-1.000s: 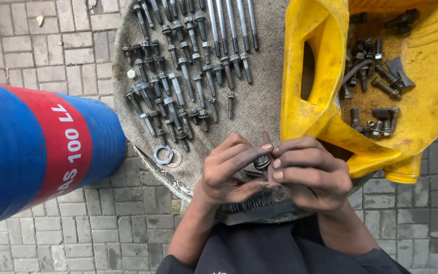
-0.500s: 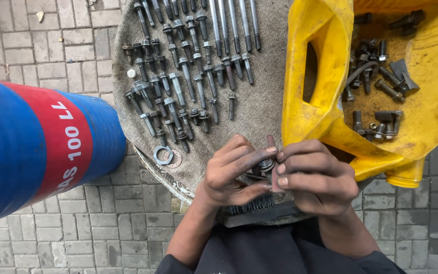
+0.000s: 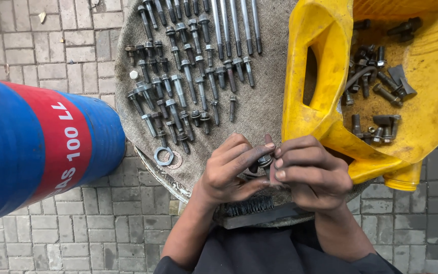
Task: The person sits on a paved surface and cleans a bolt by hand, then uses a wire brush to scrub it. They handle the bolt and brush over a collection of similar hardware laid out on a cloth.
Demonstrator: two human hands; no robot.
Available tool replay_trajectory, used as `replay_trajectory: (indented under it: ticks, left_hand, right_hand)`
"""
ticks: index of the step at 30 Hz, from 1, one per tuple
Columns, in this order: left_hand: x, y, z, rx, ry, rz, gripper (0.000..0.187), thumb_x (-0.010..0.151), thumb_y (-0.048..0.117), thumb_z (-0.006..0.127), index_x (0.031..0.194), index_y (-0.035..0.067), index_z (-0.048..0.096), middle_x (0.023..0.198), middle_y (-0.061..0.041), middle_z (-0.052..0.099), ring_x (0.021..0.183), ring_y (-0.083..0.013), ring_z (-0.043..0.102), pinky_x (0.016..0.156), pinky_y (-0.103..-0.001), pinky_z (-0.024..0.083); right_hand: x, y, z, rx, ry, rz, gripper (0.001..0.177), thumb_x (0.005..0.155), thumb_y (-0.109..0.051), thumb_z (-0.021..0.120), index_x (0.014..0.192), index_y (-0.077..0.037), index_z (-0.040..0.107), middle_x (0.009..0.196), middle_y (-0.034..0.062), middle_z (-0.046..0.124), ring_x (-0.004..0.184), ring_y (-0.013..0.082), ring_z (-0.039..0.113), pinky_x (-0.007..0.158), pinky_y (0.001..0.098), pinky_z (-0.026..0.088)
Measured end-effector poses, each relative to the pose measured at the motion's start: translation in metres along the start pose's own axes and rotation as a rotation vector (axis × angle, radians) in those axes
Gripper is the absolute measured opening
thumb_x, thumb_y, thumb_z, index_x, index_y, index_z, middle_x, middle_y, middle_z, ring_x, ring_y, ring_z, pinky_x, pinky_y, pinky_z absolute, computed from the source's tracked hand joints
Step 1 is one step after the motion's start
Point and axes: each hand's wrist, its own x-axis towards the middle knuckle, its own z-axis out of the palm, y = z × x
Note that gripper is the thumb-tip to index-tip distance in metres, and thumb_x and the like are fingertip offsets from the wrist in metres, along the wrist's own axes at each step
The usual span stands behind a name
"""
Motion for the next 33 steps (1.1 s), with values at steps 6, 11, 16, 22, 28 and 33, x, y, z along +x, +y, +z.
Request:
replay_trajectory:
  ticks: [6,11,16,22,28,33]
  left_hand:
    - [-0.005,0.000,-0.001,0.079,-0.022,0.001,0.042,0.094,0.029,0.076,0.116,-0.007,0.074,0.063,-0.011,0.057,0.055,-0.0238,0.051,0.054,-0.037,0.049]
    - [-0.008,-0.001,0.001,0.107,-0.016,0.023,0.046,0.093,0.032,0.076,0.118,-0.006,0.073,0.064,-0.010,0.058,0.056,-0.0224,0.050,0.054,-0.036,0.050]
    - [-0.009,0.003,0.004,0.079,-0.020,0.005,0.044,0.095,0.030,0.074,0.118,-0.008,0.073,0.067,-0.011,0.061,0.056,-0.0242,0.054,0.051,-0.037,0.050]
    - [-0.006,0.000,0.004,0.080,-0.003,0.008,0.045,0.093,0.029,0.077,0.119,-0.007,0.072,0.068,-0.012,0.063,0.056,-0.0219,0.053,0.051,-0.036,0.051]
    - [-0.007,0.004,0.002,0.055,0.036,-0.004,0.043,0.093,0.028,0.075,0.113,-0.011,0.073,0.065,-0.012,0.061,0.051,-0.0246,0.052,0.048,-0.038,0.050]
    - [-0.006,-0.002,0.004,0.016,0.030,-0.020,0.046,0.091,0.031,0.079,0.112,-0.010,0.074,0.065,-0.012,0.060,0.051,-0.0251,0.052,0.048,-0.038,0.049]
  right_hand:
    - [0.002,0.004,0.006,-0.059,0.000,0.059,0.019,0.082,0.017,0.070,0.081,-0.002,0.076,0.075,0.0132,0.069,0.067,0.0274,0.070,0.067,0.0423,0.065]
    - [0.003,-0.001,0.003,0.011,0.006,0.091,0.021,0.083,0.017,0.070,0.081,-0.003,0.077,0.075,0.0119,0.068,0.066,0.0262,0.069,0.067,0.0422,0.065]
    - [0.004,0.001,0.002,0.046,-0.017,0.117,0.026,0.081,0.021,0.069,0.082,-0.004,0.077,0.077,0.0112,0.068,0.068,0.0268,0.070,0.068,0.0426,0.064]
    - [0.006,-0.003,0.004,0.011,-0.031,0.063,0.029,0.078,0.020,0.069,0.083,-0.007,0.078,0.080,0.0116,0.069,0.072,0.0285,0.069,0.072,0.0456,0.063]
    - [0.009,0.001,0.007,-0.099,-0.023,0.035,0.026,0.081,0.019,0.069,0.082,-0.006,0.078,0.079,0.0123,0.071,0.070,0.0297,0.071,0.069,0.0443,0.063]
    - [0.009,-0.009,0.005,-0.043,-0.021,0.025,0.029,0.079,0.018,0.068,0.082,-0.008,0.080,0.080,0.0112,0.072,0.073,0.0284,0.072,0.072,0.0437,0.065]
